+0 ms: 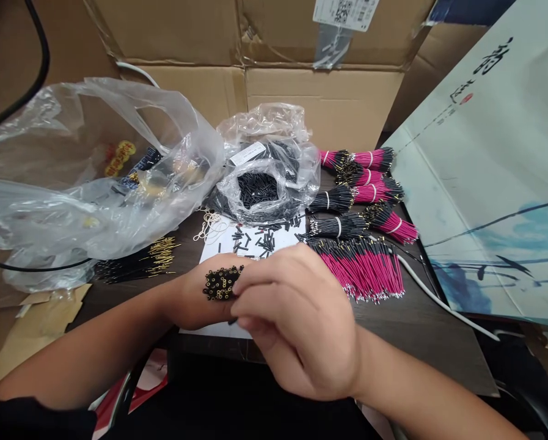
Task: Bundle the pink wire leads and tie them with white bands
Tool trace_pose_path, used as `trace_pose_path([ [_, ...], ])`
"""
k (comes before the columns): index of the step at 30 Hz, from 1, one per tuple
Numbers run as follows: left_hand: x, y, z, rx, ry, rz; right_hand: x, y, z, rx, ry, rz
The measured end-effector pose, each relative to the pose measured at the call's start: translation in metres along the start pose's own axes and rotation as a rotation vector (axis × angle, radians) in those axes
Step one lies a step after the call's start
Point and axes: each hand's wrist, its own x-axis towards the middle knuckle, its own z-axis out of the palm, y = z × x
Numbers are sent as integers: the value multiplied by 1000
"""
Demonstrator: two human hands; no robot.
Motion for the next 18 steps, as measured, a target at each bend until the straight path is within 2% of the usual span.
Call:
trace_pose_path([
  [7,-1,8,-1,-230,-76,-62,32,2,-10,-47,-112,57],
  [13,2,6,-1,-289,-170,30,41,8,-9,-79,-233,-22],
  [18,3,7,-3,-323,-197,52,43,9,-10,-39,-283,-19],
])
